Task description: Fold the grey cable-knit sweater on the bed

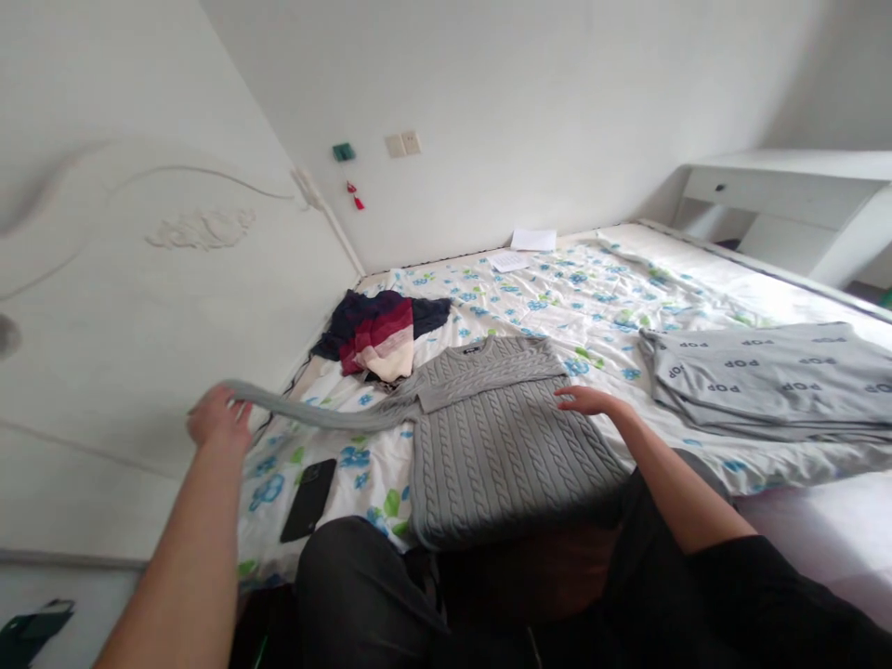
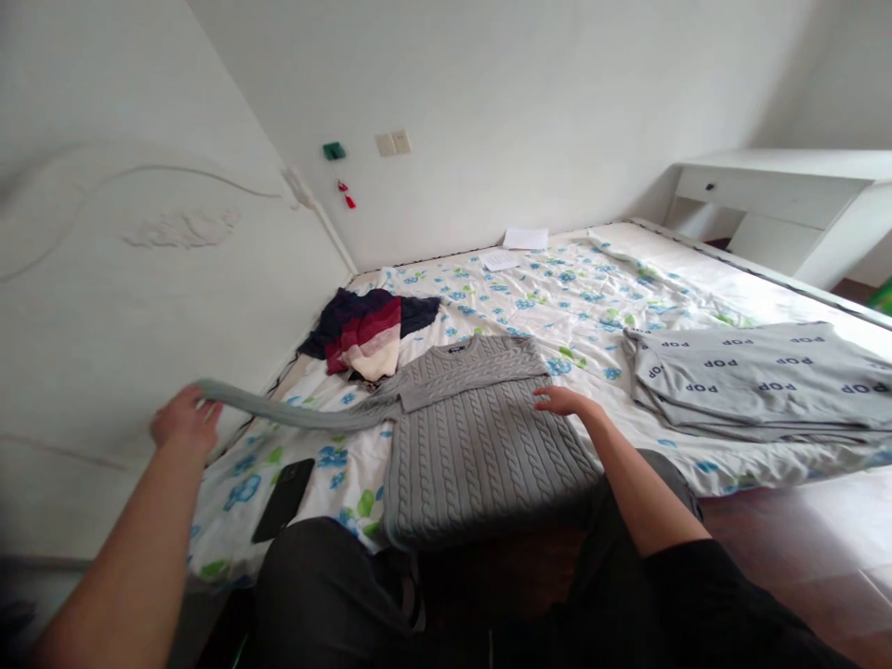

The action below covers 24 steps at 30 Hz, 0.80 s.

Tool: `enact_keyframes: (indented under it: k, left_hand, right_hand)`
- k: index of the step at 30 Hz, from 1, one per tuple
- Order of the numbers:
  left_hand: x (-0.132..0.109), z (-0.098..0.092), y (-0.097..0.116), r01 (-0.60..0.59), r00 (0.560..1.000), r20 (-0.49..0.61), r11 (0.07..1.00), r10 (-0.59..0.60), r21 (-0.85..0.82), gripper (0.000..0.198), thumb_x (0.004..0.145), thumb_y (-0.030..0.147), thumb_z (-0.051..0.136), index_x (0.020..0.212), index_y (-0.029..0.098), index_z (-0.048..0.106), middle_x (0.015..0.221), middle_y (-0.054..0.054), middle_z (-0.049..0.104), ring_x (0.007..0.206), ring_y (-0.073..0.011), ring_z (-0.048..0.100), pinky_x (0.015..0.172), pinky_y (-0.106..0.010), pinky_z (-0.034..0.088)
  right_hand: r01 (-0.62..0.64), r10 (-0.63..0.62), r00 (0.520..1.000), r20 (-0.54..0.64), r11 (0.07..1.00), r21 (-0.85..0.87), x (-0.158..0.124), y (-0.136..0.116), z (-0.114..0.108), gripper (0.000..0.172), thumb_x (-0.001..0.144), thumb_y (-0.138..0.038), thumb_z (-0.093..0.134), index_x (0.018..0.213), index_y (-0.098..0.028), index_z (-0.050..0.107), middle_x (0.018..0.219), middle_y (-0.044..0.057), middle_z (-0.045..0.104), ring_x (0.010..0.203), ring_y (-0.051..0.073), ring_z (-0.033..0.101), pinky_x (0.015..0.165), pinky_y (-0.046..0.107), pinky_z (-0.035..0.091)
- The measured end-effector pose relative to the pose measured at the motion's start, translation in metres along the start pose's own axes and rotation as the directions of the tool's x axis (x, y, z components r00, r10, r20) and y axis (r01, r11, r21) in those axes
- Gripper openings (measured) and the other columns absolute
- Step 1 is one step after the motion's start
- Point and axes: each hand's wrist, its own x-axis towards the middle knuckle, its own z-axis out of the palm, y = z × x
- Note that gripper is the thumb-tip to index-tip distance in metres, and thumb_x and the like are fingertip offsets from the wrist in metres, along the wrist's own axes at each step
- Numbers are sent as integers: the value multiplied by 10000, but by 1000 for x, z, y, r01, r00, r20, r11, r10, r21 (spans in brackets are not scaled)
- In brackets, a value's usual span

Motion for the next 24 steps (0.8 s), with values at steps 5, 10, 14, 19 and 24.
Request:
enact_keyframes:
  k: [5, 10, 14, 19, 24]
  left_hand:
    - [-45, 104, 156, 121, 813, 560, 894, 160, -431, 660, 949, 321, 778, 1579, 250, 597, 1461, -86, 752, 1300, -178, 717, 1284, -462, 507]
    - [-105, 126, 162, -201, 419, 852, 947, 314, -250, 881, 814, 722, 953, 1576, 335, 742, 1771, -74, 612, 1649, -376, 540, 1357, -548, 455]
    - [-124, 122, 63, -366, 419, 901, 929, 116, 51, 989, 698, 962, 845, 1390, 255, 856, 1579, -140, 772, 1545, -443, 648, 1324, -579, 490]
    - [-157, 120, -72, -276, 474, 872, 920, -122, 279, 1109, 600, 1041, 729, 1311, 200, 861, 1499, -223, 801, 1432, -489, 733, 1232, -591, 572]
    - [-160, 135, -133, -325, 494, 862, 895, -117, 307, 875, 712, 865, 771, 1300, 222, 847, 1536, -193, 787, 1376, -442, 772, 1206, -550, 599]
  right_hand:
    - [-16, 16, 1000, 7, 1000, -5, -1, -8, -2, 693, 1008, -602, 817, 1605, -254, 767, 1673, 132, 685, 1576, 381, 630, 1362, 478, 456]
    - [-3, -7, 982, 188, 999, 51, -7, -8, -1, 662, 1025, -510, 787, 1615, -211, 756, 1626, 143, 722, 1515, 351, 686, 1304, 435, 519]
    - [-1, -7, 959, 284, 1000, 31, -4, -15, -2, 633, 1000, -476, 793, 1576, -214, 788, 1546, 135, 780, 1419, 348, 748, 1212, 424, 592]
    - [-76, 80, 981, 177, 997, -25, 10, -19, -7, 634, 1006, -465, 786, 1580, -196, 783, 1438, 149, 832, 1259, 335, 815, 1079, 374, 647]
    - [-172, 180, 980, -87, 980, 96, 33, -9, -16, 515, 957, -442, 876, 1431, -240, 861, 1193, 105, 888, 1179, 323, 825, 1130, 386, 612]
